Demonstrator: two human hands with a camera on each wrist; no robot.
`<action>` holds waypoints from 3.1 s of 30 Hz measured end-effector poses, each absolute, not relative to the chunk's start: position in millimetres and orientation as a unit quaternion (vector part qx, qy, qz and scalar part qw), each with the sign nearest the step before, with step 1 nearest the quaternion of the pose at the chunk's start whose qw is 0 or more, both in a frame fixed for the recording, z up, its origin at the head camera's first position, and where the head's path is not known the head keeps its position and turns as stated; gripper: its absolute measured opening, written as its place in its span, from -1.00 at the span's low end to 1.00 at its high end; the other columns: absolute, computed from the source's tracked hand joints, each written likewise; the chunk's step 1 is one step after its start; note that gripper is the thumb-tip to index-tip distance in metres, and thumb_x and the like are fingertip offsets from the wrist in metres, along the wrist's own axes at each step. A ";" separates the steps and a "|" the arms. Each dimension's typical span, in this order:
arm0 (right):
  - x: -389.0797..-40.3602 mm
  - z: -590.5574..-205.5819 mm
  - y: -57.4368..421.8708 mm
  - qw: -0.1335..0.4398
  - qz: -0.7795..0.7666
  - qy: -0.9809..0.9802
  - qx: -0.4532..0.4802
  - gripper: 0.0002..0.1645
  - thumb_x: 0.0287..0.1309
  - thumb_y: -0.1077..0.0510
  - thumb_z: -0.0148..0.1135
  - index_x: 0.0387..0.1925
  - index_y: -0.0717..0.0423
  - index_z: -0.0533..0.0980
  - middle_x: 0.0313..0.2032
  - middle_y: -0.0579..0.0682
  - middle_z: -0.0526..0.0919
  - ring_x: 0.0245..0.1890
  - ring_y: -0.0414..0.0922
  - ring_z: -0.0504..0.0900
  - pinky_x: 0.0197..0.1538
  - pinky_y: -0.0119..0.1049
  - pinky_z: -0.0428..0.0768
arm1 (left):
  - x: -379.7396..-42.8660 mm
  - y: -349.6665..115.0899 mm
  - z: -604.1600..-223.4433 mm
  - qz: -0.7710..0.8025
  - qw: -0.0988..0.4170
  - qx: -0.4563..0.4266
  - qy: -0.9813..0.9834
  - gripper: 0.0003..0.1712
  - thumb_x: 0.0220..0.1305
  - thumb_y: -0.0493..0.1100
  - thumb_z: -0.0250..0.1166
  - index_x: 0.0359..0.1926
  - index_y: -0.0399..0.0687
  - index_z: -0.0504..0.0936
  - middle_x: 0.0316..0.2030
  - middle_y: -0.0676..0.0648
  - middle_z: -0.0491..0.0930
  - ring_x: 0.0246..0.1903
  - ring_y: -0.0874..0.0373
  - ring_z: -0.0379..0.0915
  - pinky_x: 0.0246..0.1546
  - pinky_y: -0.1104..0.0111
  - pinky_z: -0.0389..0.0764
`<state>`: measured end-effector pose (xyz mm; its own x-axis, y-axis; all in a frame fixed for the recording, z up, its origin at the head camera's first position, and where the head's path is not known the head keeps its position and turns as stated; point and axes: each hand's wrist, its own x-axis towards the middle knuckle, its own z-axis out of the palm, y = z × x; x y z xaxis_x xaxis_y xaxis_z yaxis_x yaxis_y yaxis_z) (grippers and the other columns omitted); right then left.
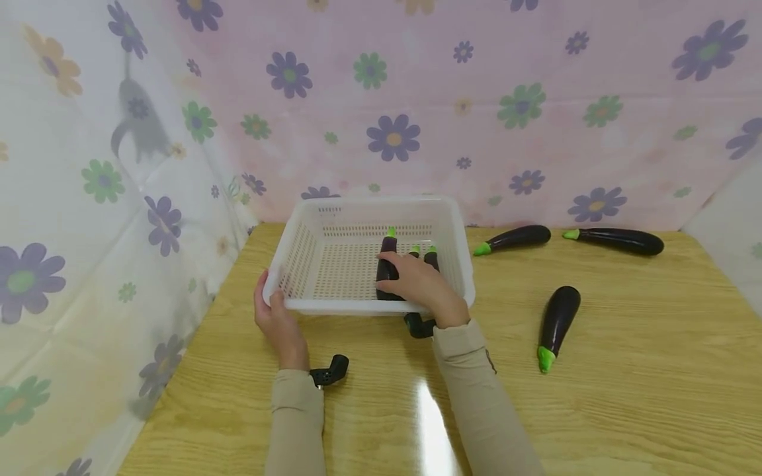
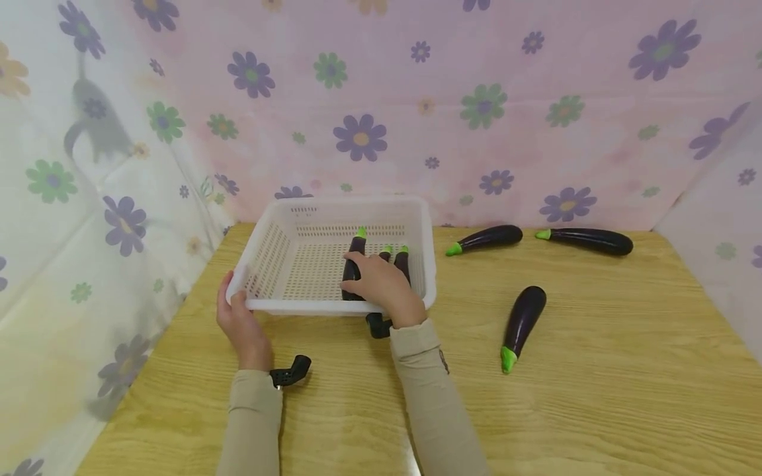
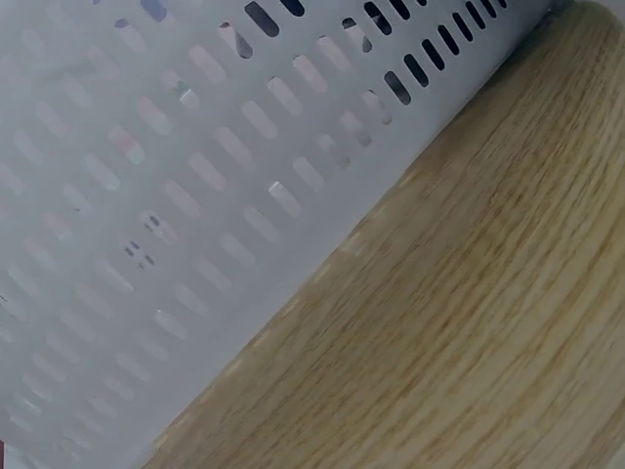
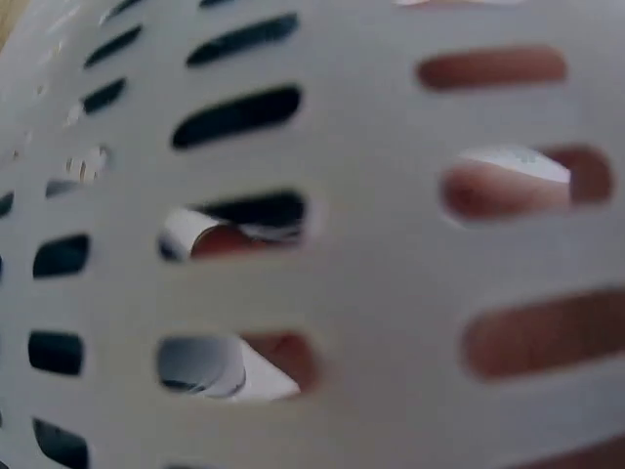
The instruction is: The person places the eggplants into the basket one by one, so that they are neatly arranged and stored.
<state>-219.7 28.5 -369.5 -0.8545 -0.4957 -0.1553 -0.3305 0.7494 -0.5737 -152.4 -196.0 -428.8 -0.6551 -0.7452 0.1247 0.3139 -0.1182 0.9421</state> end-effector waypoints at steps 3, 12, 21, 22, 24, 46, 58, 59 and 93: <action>-220.8 -371.3 30.4 0.146 -0.252 0.933 -0.209 -0.25 0.07 -0.21 0.09 0.28 -0.20 0.14 0.17 0.05 0.33 0.10 0.03 0.34 -0.01 -0.02 0.37 | -152.4 -193.7 -429.7 -0.722 0.364 0.196 -0.555 -0.52 0.19 -0.31 -0.13 0.12 0.04 0.40 0.08 0.05 0.38 0.03 0.18 0.33 0.04 0.30 0.30; -222.8 -376.5 29.5 0.176 -0.224 0.937 -0.204 -0.23 0.08 -0.20 0.08 0.31 -0.20 0.09 0.21 0.09 0.27 0.12 0.05 0.33 0.00 0.00 0.36 | -150.3 -190.4 -432.7 -0.714 0.367 0.213 -0.556 -0.52 0.19 -0.29 -0.14 0.11 0.15 0.40 0.07 0.07 0.38 0.00 0.18 0.34 0.02 0.27 0.31; -222.2 -372.3 26.9 0.184 -0.219 0.935 -0.211 -0.24 0.10 -0.18 0.08 0.31 -0.22 0.08 0.19 -0.03 0.32 0.04 -0.02 0.43 -0.05 -0.06 0.40 | -151.9 -191.4 -426.4 -0.744 0.371 0.172 -0.529 -0.47 0.19 -0.32 -0.21 0.16 0.19 0.24 0.07 -0.05 0.34 0.02 0.05 0.31 0.02 0.13 0.28; -221.9 -371.3 26.5 0.183 -0.218 0.936 -0.209 -0.25 0.10 -0.17 0.08 0.31 -0.23 0.09 0.19 -0.04 0.32 0.03 -0.03 0.43 -0.06 -0.06 0.41 | -152.1 -191.5 -425.3 -0.746 0.372 0.168 -0.526 -0.47 0.20 -0.32 -0.22 0.17 0.19 0.24 0.07 -0.06 0.34 0.03 0.04 0.31 0.02 0.12 0.27; -221.9 -370.0 26.0 0.180 -0.217 0.937 -0.207 -0.25 0.10 -0.16 0.09 0.31 -0.23 0.09 0.19 -0.03 0.32 0.02 -0.02 0.43 -0.07 -0.06 0.41 | -152.5 -191.7 -423.8 -0.751 0.371 0.161 -0.522 -0.47 0.20 -0.33 -0.22 0.17 0.19 0.23 0.07 -0.06 0.34 0.04 0.02 0.30 0.03 0.11 0.26; -219.9 -372.7 25.9 0.196 -0.165 0.947 -0.192 -0.32 0.14 -0.25 -0.04 0.29 -0.25 0.14 0.30 0.13 0.05 0.08 0.16 0.34 -0.04 0.09 0.35 | -150.7 -192.2 -428.8 -0.745 0.366 0.181 -0.527 -0.49 0.19 -0.33 -0.22 0.13 0.16 0.26 0.05 -0.06 0.33 0.00 0.04 0.32 -0.01 0.12 0.30; -217.4 -370.6 23.6 0.202 -0.163 0.946 -0.195 -0.38 0.16 -0.24 -0.06 0.25 -0.23 0.22 0.29 0.10 0.11 0.13 0.09 0.30 0.02 0.05 0.32 | -149.6 -194.4 -424.6 -0.738 0.366 0.179 -0.538 -0.50 0.18 -0.34 -0.21 0.11 0.13 0.29 0.04 -0.07 0.33 0.00 0.03 0.33 -0.01 0.13 0.31; -217.5 -370.5 23.8 0.197 -0.166 0.946 -0.195 -0.39 0.16 -0.23 -0.06 0.24 -0.22 0.24 0.28 0.09 0.12 0.13 0.09 0.31 0.02 0.05 0.33 | -150.1 -194.6 -424.4 -0.737 0.366 0.176 -0.539 -0.51 0.18 -0.35 -0.21 0.11 0.12 0.30 0.03 -0.07 0.34 0.00 0.02 0.33 -0.01 0.12 0.31; -202.4 -358.6 81.8 0.002 -0.334 0.911 -0.240 -0.63 0.22 -0.12 -0.06 -0.01 -0.14 0.47 -0.25 -0.21 0.54 -0.35 -0.22 0.45 -0.29 -0.26 0.43 | -146.8 -183.8 -432.9 -0.746 0.258 0.183 -0.586 -0.56 0.30 0.01 -0.17 0.18 0.20 0.32 0.11 0.09 0.36 0.09 0.22 0.25 0.14 0.33 0.14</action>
